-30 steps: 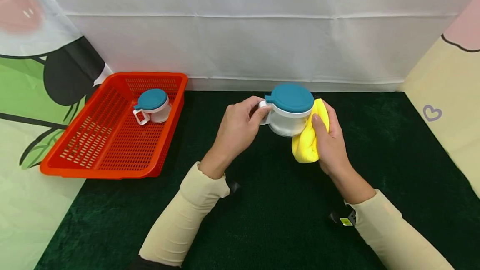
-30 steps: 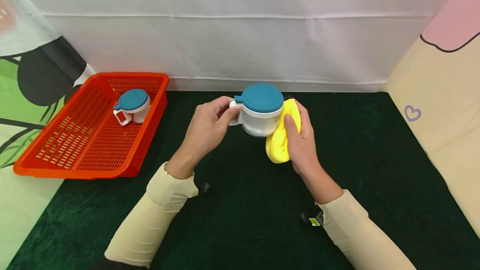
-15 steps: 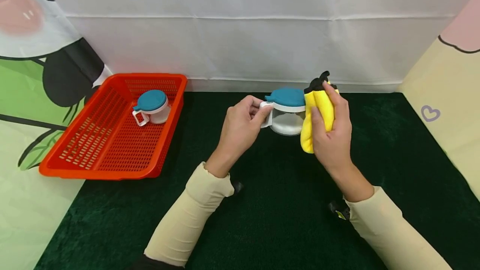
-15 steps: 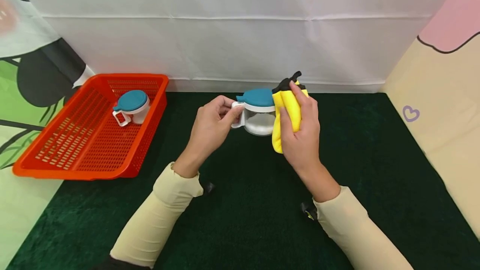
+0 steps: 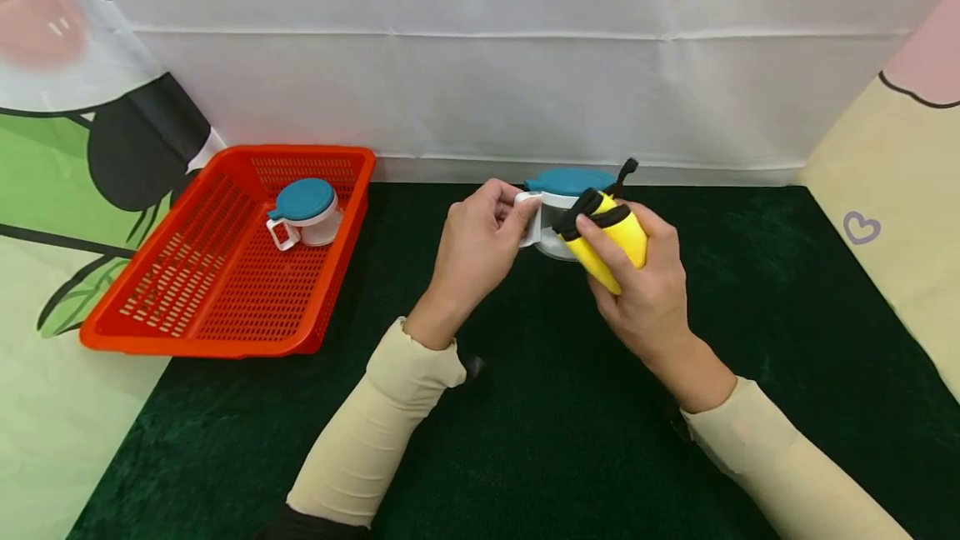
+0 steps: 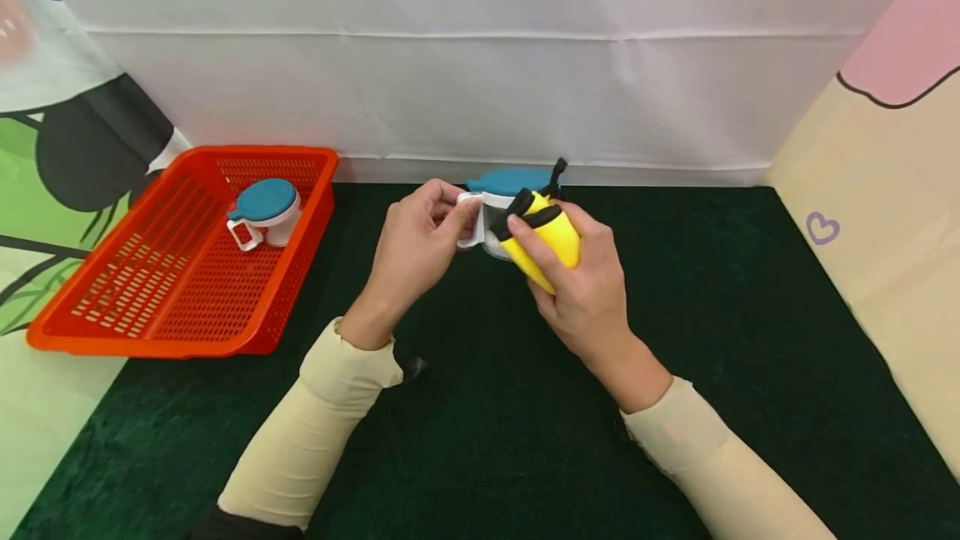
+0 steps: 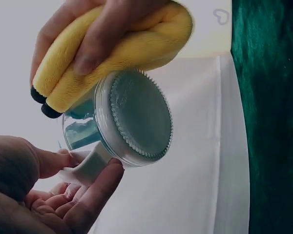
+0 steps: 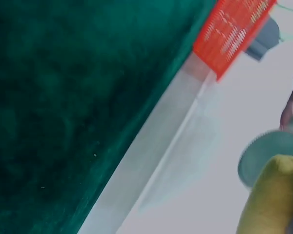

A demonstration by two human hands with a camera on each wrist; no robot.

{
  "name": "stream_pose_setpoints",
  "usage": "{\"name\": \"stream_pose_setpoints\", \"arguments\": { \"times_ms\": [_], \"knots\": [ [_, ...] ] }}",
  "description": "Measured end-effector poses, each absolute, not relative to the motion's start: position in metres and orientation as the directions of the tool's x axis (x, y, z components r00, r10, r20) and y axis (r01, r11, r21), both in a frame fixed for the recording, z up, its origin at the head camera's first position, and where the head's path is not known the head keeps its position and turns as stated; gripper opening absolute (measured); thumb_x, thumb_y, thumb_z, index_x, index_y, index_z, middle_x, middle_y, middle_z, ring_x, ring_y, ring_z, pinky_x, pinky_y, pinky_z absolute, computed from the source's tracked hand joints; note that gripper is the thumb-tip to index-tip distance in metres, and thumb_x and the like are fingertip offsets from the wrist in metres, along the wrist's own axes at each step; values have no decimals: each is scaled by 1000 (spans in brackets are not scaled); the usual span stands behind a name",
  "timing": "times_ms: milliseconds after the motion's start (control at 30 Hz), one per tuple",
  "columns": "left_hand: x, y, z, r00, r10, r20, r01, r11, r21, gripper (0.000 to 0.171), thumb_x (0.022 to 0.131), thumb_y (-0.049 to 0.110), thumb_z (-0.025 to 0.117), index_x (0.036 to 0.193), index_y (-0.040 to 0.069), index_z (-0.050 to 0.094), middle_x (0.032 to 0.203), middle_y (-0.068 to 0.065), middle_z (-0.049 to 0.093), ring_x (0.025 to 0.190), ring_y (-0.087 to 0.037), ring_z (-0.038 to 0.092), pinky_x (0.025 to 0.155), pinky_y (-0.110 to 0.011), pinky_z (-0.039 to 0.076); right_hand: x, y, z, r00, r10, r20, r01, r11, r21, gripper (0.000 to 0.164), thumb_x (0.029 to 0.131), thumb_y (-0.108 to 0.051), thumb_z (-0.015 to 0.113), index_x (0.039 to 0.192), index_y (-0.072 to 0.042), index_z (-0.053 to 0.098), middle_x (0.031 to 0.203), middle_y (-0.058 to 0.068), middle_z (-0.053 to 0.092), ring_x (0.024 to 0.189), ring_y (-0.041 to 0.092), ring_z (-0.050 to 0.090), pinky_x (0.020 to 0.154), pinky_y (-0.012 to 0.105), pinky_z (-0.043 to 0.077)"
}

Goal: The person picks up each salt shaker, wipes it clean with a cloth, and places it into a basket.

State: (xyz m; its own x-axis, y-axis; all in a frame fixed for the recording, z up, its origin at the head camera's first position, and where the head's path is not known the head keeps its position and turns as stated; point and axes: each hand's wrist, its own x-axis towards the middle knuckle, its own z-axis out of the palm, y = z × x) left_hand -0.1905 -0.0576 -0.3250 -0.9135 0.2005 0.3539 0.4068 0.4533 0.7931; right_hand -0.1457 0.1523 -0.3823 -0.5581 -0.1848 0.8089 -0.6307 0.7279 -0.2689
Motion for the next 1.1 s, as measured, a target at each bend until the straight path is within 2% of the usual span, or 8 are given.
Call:
{"name": "stream_pose_setpoints", "arguments": {
  "times_ms": [167, 267, 467, 667, 767, 900, 1000, 1100],
  "knots": [
    [-190, -58, -327, -903, 210, 374, 429, 479, 766, 26, 104, 30, 66, 110, 5, 66, 88, -1, 69, 72, -13, 61, 64, -28, 54, -156, 158, -370, -609, 33, 793, -580, 664, -473, 51, 95, -9, 70, 143, -23, 57, 141, 24, 42, 115, 37, 48, 90, 43, 45],
    [-190, -58, -327, -902, 213, 376, 432, 468, 771, 25, 103, 30, 66, 109, 5, 66, 89, -1, 68, 73, -14, 60, 64, -28, 54, -156, 155, -366, -608, 58, 792, -577, 652, -491, 49, 95, -9, 69, 141, -23, 59, 140, 23, 43, 115, 35, 48, 89, 42, 44],
    [-192, -60, -325, -906, 195, 375, 422, 467, 777, 26, 103, 30, 67, 109, 5, 66, 87, -2, 68, 70, -13, 61, 63, -28, 55, -144, 143, -372, -528, -217, 821, -635, 743, -212, 58, 90, -6, 71, 142, -27, 58, 141, 25, 42, 117, 46, 48, 91, 57, 47],
    [-191, -61, -323, -919, 165, 359, 394, 467, 792, 25, 102, 30, 68, 108, 5, 65, 87, -3, 67, 70, -14, 61, 65, -28, 56, -137, 134, -386, -456, -427, 781, -678, 735, 6, 65, 86, -10, 78, 145, -27, 56, 137, 29, 43, 110, 48, 49, 91, 59, 47],
    [-190, -61, -324, -923, 174, 343, 385, 442, 811, 25, 102, 30, 68, 108, 6, 64, 89, -3, 67, 71, -14, 61, 64, -29, 55, -141, 137, -383, -490, -358, 795, -641, 766, -51, 57, 93, -19, 74, 145, -28, 56, 137, 28, 43, 112, 48, 50, 90, 59, 47],
    [-188, -57, -327, -929, 184, 322, 371, 416, 831, 25, 103, 31, 67, 108, 7, 62, 93, -3, 67, 73, -14, 62, 65, -30, 55, -153, 146, -370, -541, -121, 832, -558, 792, -248, 43, 102, -40, 65, 143, -27, 59, 137, 28, 44, 114, 45, 51, 90, 56, 49],
    [-188, -54, -327, -935, 183, 304, 353, 404, 844, 26, 103, 32, 66, 108, 7, 61, 94, -3, 67, 75, -15, 63, 66, -30, 56, -160, 151, -361, -549, 26, 836, -524, 768, -369, 47, 102, -52, 60, 141, -25, 62, 136, 28, 45, 115, 41, 51, 90, 52, 50],
    [-188, -53, -327, -939, 177, 295, 343, 399, 850, 27, 103, 34, 67, 108, 8, 62, 94, -2, 67, 75, -14, 63, 66, -29, 56, -161, 149, -359, -540, 55, 840, -532, 751, -391, 53, 101, -58, 58, 141, -24, 63, 135, 29, 46, 113, 40, 52, 87, 49, 50]
  ]
}}
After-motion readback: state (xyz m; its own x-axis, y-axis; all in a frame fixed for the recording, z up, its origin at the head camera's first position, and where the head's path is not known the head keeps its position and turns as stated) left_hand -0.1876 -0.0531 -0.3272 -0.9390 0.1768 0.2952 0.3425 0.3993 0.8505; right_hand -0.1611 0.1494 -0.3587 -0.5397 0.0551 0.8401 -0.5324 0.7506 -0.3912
